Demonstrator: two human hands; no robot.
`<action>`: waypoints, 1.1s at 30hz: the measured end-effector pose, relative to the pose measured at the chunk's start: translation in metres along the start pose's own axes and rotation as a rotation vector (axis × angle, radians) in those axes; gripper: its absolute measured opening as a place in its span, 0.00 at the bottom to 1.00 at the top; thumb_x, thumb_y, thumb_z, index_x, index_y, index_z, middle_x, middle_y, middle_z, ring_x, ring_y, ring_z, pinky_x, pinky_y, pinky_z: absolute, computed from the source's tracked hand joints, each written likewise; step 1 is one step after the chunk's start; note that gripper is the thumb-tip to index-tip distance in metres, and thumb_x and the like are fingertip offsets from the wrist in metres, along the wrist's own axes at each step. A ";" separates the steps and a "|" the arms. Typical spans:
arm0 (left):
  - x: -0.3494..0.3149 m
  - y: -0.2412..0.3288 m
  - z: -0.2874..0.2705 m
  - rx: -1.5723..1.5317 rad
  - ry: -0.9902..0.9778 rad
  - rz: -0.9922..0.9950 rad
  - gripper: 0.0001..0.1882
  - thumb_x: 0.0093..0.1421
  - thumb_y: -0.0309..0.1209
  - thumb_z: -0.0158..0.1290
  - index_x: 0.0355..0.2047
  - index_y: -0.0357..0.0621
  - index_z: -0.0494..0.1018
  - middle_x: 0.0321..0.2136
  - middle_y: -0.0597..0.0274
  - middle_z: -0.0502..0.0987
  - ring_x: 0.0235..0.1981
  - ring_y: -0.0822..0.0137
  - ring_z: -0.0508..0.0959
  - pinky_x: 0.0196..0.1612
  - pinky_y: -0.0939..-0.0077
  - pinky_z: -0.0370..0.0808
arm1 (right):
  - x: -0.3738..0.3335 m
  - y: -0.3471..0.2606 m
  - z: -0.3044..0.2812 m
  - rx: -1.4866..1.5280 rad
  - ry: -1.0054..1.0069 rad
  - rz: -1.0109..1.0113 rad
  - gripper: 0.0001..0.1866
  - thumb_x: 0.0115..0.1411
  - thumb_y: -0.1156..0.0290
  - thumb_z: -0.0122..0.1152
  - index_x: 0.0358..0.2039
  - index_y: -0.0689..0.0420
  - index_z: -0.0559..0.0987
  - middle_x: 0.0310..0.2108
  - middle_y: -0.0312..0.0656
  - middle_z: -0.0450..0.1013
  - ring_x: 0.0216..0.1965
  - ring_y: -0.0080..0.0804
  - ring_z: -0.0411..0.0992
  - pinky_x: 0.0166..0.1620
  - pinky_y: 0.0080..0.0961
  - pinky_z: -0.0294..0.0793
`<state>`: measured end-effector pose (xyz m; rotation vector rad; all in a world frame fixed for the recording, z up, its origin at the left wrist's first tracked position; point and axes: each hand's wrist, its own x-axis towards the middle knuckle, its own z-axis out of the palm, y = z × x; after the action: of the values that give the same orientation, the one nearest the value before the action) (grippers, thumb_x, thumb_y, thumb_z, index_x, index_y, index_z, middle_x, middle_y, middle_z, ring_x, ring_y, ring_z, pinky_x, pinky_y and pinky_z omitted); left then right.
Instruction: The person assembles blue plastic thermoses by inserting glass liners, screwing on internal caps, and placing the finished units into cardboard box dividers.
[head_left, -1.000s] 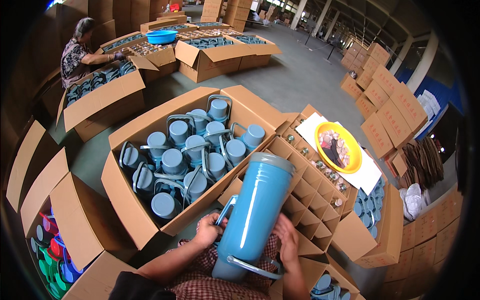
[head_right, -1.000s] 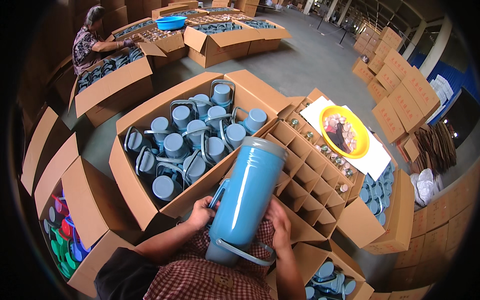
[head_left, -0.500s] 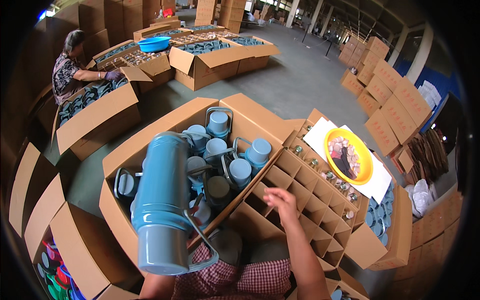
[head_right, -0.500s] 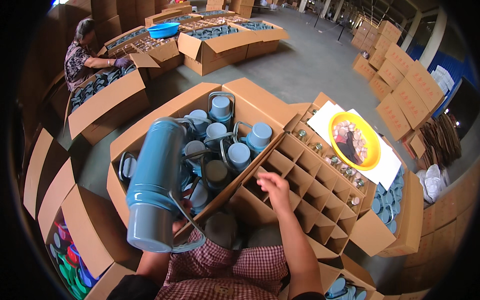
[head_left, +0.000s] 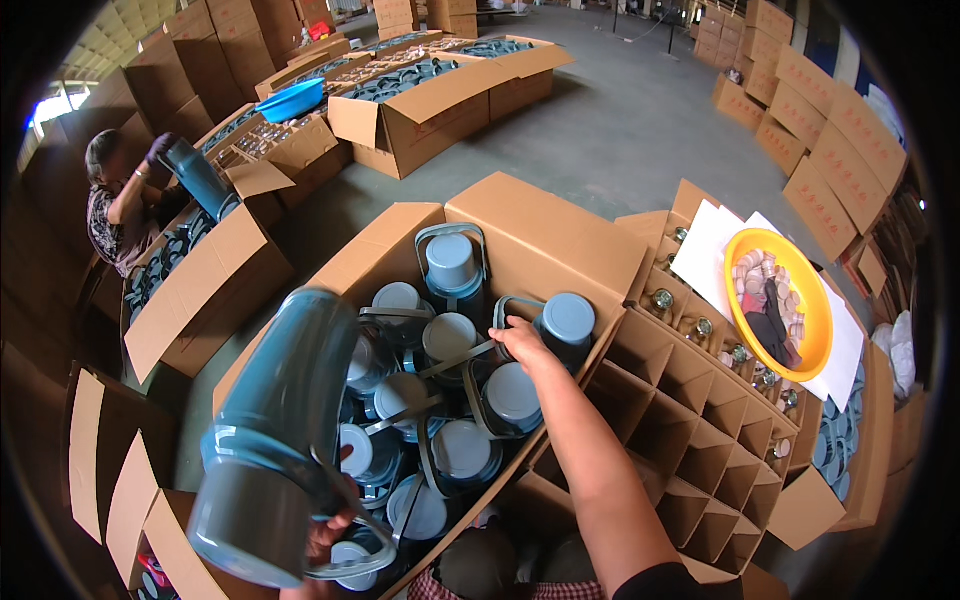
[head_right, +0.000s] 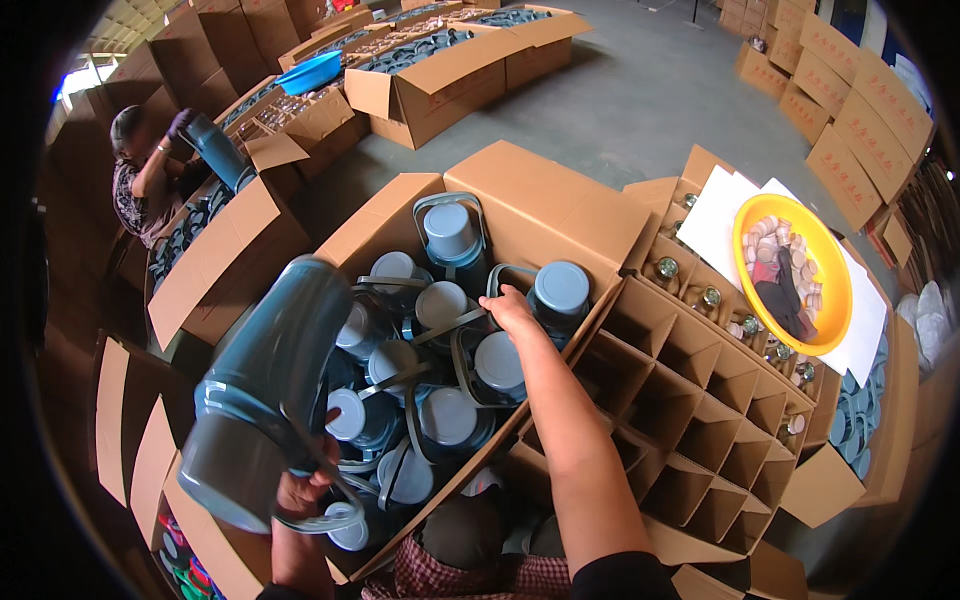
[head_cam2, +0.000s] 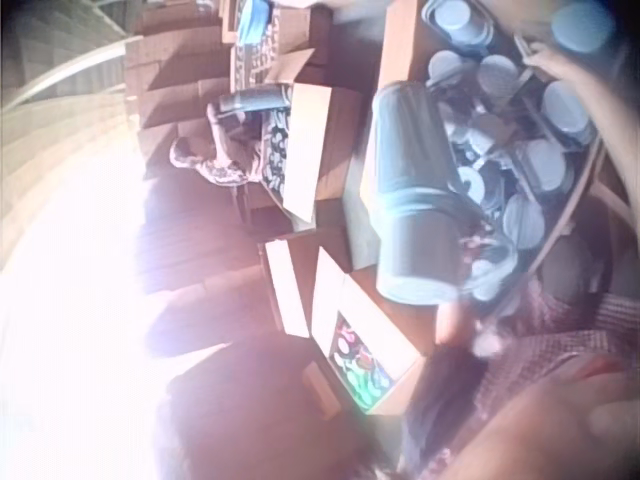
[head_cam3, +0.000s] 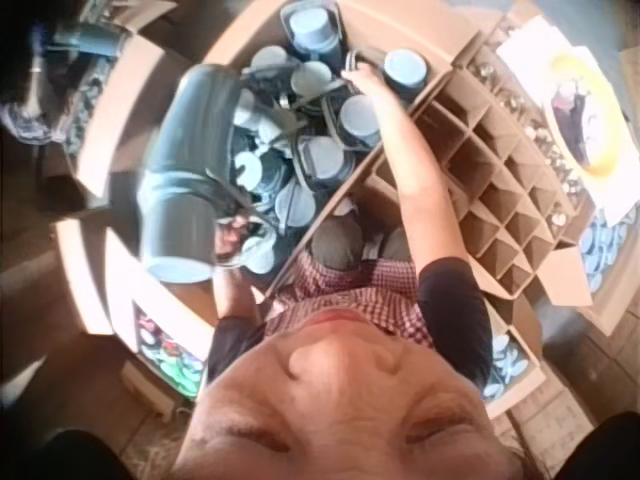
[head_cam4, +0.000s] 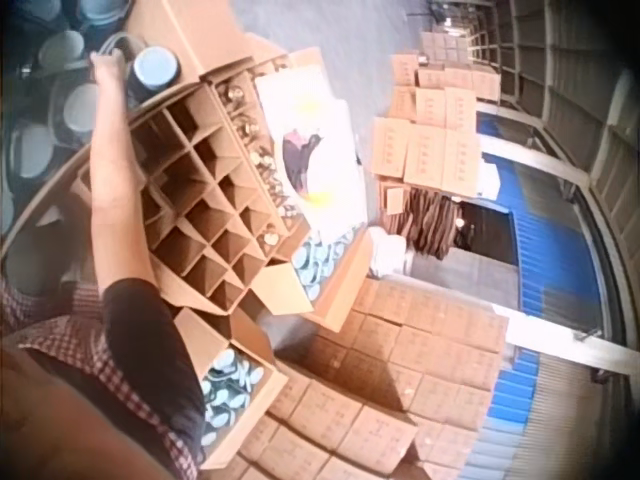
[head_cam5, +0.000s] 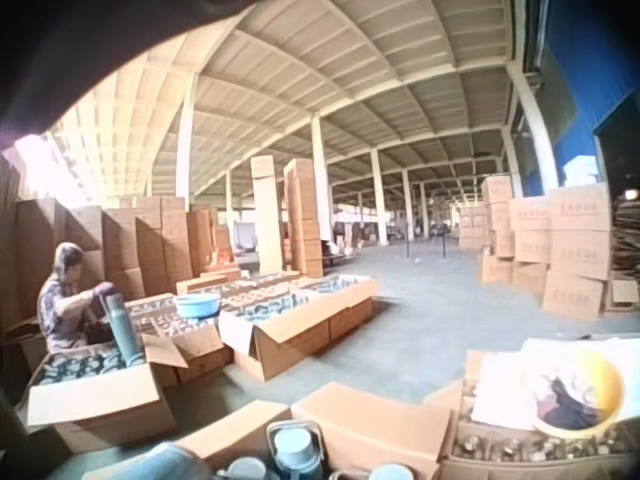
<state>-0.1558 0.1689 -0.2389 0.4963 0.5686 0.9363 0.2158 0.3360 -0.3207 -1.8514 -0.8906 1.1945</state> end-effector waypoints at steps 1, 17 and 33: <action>0.011 0.007 0.009 0.012 0.026 -0.043 0.19 0.62 0.29 0.45 0.50 0.27 0.58 0.26 0.45 0.72 0.13 0.68 0.70 0.10 0.86 0.62 | -0.004 0.000 -0.008 0.189 -0.082 0.019 0.29 0.53 0.67 0.62 0.54 0.63 0.66 0.40 0.50 0.74 0.39 0.37 0.73 0.40 0.32 0.73; 0.229 0.068 0.076 0.058 -0.345 -0.348 0.41 0.59 0.56 0.39 0.56 0.28 0.52 0.36 0.31 0.66 0.20 0.56 0.73 0.17 0.81 0.74 | -0.040 -0.002 -0.042 0.666 0.257 -0.086 0.12 0.55 0.74 0.59 0.40 0.62 0.75 0.25 0.39 0.72 0.20 0.22 0.67 0.21 0.18 0.66; 0.319 0.003 0.102 0.504 0.267 -0.327 0.22 0.65 0.35 0.37 0.54 0.33 0.60 0.37 0.39 0.74 0.31 0.54 0.80 0.31 0.69 0.80 | -0.036 0.007 -0.041 0.617 0.200 -0.109 0.17 0.54 0.75 0.59 0.44 0.66 0.73 0.29 0.41 0.73 0.25 0.23 0.70 0.21 0.18 0.67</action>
<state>0.0580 0.4270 -0.2359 0.7069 1.1064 0.5425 0.2435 0.2932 -0.2999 -1.3694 -0.4345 1.0435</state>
